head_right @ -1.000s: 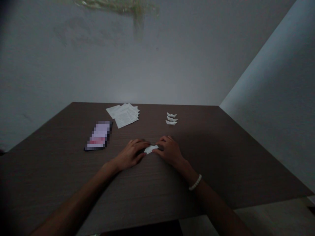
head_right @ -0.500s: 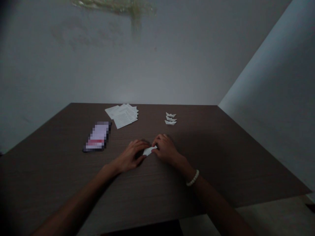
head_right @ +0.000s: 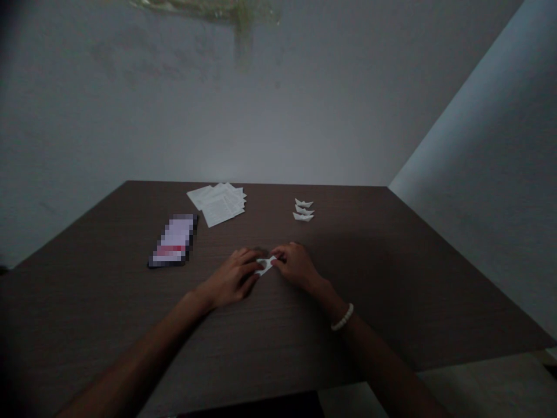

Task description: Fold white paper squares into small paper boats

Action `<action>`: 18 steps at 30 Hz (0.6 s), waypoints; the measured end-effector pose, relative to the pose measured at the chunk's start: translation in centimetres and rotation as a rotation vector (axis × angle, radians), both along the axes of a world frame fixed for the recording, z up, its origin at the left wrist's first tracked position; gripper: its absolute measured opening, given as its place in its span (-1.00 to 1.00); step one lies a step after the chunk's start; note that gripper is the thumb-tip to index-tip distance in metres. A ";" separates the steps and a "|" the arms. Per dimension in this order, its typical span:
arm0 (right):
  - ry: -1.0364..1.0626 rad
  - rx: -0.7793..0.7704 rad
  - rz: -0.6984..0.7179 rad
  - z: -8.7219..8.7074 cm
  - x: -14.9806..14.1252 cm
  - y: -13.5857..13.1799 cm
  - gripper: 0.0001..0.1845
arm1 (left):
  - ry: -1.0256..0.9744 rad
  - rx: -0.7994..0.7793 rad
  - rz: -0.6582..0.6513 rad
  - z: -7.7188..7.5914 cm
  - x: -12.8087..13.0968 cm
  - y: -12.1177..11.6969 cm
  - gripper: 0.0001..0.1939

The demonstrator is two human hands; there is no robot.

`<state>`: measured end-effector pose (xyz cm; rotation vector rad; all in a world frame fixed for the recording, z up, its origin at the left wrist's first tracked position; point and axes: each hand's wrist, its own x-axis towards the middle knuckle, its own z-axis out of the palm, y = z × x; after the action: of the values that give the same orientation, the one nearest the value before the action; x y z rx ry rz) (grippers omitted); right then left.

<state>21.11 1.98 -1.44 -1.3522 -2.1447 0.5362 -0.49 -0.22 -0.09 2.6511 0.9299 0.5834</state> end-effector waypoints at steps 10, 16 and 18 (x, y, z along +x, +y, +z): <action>-0.132 0.202 0.146 -0.5 0.5 -0.4 -0.89 | 0.051 0.040 -0.015 0.1 0.3 -0.1 -0.76; -0.152 0.239 0.171 -0.4 0.8 -0.9 -0.86 | 0.058 0.053 -0.012 0.0 0.4 -0.1 -0.76; -0.153 0.252 0.188 -0.3 0.9 -1.1 -0.85 | 0.058 0.055 -0.013 -0.1 0.5 -0.1 -0.76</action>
<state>22.02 0.89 -1.71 -1.0921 -2.3864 0.2273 -0.04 -0.30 -0.14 2.7344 0.9247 0.5399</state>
